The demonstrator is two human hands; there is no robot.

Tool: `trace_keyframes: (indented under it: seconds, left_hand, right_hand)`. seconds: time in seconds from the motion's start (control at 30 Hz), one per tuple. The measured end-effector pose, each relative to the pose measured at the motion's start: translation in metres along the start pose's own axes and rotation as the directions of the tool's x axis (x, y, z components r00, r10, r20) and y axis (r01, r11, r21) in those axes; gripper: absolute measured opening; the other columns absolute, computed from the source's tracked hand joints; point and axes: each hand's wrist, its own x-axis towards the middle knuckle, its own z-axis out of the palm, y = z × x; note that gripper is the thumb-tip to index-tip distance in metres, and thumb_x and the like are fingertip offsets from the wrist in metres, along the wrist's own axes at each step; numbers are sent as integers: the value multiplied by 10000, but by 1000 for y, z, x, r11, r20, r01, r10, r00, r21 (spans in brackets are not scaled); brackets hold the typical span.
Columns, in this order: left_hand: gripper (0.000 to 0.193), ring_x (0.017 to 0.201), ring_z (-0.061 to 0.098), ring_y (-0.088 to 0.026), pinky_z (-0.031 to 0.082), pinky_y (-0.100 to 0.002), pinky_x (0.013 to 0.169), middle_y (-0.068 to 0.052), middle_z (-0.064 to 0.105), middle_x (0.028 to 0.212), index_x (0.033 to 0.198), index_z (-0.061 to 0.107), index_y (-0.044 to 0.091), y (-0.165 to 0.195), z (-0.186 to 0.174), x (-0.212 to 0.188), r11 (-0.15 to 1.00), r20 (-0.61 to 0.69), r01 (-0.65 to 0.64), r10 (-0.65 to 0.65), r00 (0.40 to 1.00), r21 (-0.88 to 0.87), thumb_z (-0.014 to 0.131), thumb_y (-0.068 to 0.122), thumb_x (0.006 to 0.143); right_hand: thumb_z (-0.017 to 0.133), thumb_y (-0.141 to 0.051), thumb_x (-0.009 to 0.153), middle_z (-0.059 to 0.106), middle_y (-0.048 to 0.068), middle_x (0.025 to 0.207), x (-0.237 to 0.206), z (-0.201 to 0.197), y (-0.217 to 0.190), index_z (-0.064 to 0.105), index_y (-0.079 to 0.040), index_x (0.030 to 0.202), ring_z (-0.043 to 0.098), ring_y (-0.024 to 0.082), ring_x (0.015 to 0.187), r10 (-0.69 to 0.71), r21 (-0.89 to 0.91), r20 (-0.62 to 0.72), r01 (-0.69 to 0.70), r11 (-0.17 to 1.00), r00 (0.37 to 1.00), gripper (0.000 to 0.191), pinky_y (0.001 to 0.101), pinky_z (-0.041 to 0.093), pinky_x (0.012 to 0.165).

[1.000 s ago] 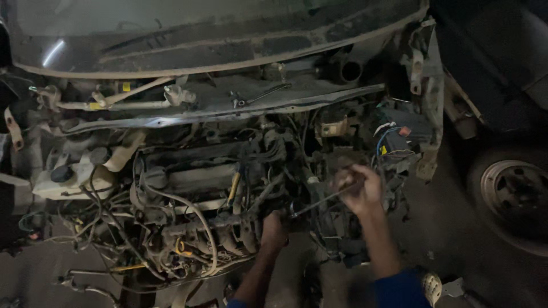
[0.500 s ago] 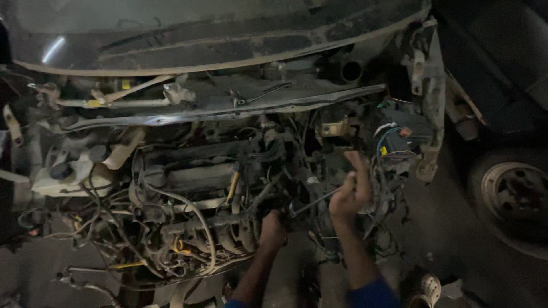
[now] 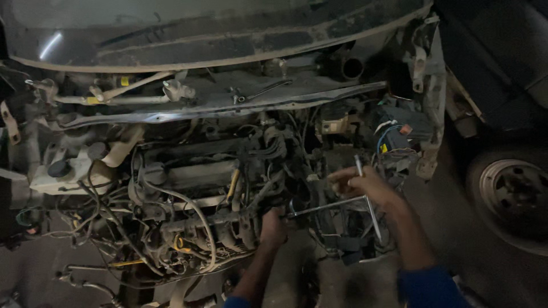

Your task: The person works in the open engine bay of a car with the front body panels removed, using a socket wrench to loosen and remove bolts from the engine area. They reposition the wrench on fasteners, use both hands to turn it, and set bolts aside while continuing to work on the engine components.

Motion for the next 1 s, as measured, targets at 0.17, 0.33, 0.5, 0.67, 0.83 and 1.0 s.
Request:
trace_keyframes:
  seconds: [0.17, 0.33, 0.5, 0.67, 0.83, 1.0]
  left_hand:
    - [298, 971, 752, -345, 585, -439, 832, -214, 761, 1022, 1104, 720, 17, 7, 7, 8, 995, 48, 95, -92, 995, -45, 757, 64, 813]
    - [467, 1059, 712, -355, 583, -458, 825, -195, 742, 1104, 1163, 719, 44, 27, 21, -3, 993, 79, 116, -118, 990, 30, 701, -78, 712]
    - [301, 954, 775, -375, 594, -485, 772, -193, 748, 1064, 1218, 668, 41, 32, 31, -20, 938, 169, 315, -290, 942, -144, 612, 40, 922]
    - [262, 1069, 698, -380, 555, -456, 876, -204, 736, 1076, 1104, 702, 13, 17, 37, -19, 999, 33, 52, -52, 998, -6, 750, 36, 848]
    - [310, 1049, 744, -338, 585, -470, 852, -166, 708, 1124, 1209, 658, 54, 15, 35, -12, 963, 154, 267, -268, 951, 28, 643, 13, 902]
    - [340, 1078, 708, -374, 559, -448, 865, -235, 743, 1065, 1135, 719, -14, 33, 37, -14, 997, -4, -30, 30, 1000, -71, 714, -36, 796]
  right_hand:
    - [446, 13, 852, 734, 113, 1114, -14, 33, -4, 756, -74, 1167, 698, 273, 1049, -558, -542, -346, 325, 775, 754, 451, 394, 561, 912]
    - [369, -142, 1115, 604, 188, 1401, -11, 67, 36, 634, 18, 1342, 570, 399, 1328, -685, -530, -713, 521, 669, 153, 384, 506, 453, 1152]
    - [408, -221, 1026, 698, 180, 1214, 3, 40, 71, 673, -10, 1194, 655, 362, 1186, -66, 677, -723, 724, 135, 688, 378, 546, 515, 1088]
    - [464, -110, 924, 732, 240, 1048, -11, -14, 75, 706, 31, 1116, 734, 381, 978, -148, 727, -259, 293, 621, 955, 339, 561, 582, 918]
    - [453, 22, 867, 815, 196, 1038, -20, -42, 44, 790, -9, 1089, 815, 237, 894, -26, -254, -110, -3, 967, 994, 405, 416, 665, 845]
    - [460, 15, 1021, 712, 119, 1230, -27, 7, 44, 717, -12, 1197, 676, 345, 914, -827, -749, -385, 385, 539, 410, 312, 468, 560, 847]
